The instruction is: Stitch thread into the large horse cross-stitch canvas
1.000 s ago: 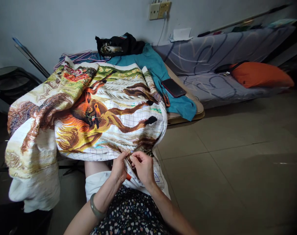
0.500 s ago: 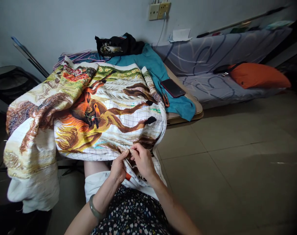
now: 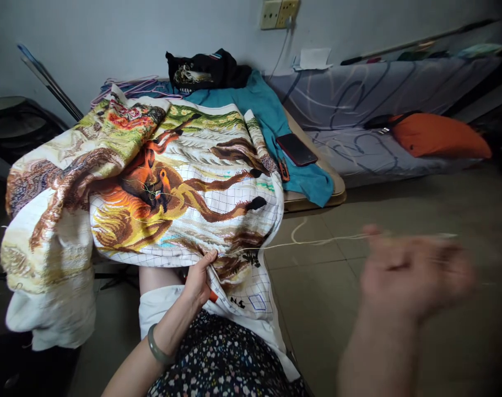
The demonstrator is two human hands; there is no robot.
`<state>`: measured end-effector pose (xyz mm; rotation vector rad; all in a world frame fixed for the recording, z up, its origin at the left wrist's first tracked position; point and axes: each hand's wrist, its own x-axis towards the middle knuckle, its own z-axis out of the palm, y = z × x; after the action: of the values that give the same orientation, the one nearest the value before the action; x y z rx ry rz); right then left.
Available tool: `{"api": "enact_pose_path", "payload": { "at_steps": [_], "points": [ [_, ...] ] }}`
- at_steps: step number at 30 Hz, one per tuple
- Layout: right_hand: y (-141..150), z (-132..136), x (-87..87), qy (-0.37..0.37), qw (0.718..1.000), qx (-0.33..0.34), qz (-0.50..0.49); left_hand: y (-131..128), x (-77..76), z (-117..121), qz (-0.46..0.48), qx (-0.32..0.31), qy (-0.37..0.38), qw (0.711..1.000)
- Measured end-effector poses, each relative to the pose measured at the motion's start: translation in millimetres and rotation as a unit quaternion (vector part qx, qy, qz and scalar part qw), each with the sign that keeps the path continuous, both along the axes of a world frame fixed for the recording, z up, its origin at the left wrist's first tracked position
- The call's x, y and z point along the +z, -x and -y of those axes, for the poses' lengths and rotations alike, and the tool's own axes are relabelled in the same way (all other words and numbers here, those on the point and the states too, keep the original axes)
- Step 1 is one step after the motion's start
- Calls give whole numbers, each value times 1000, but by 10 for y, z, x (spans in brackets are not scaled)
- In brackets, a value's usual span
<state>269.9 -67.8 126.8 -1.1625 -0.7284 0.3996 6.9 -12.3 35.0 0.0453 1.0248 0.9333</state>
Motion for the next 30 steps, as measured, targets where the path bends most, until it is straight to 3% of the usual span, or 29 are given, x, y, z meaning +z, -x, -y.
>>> {"api": "enact_pose_path", "payload": {
  "at_steps": [1,3,5,7,12,25,30],
  "points": [
    [245,-48,-112,-31,999,13,-23,2,3,3,-1,-2,-3,1000],
    [733,-120,-367,83,986,136,-56,5,17,7,2,-8,-8,1000],
    [1119,-140,-594,208,943,260,-7,6,41,8,3,-17,-9,1000],
    [1352,-130,-738,267,912,302,80,6,70,7,0,-30,-5,1000],
    [1485,-147,-788,278,903,267,191,1,123,9,2,-44,10,999],
    [1518,-216,-782,291,897,254,214,-9,97,1,-7,-18,-3,1000],
    [1629,-189,-769,303,906,252,153,-12,97,12,-3,-38,-16,999]
  ]
}}
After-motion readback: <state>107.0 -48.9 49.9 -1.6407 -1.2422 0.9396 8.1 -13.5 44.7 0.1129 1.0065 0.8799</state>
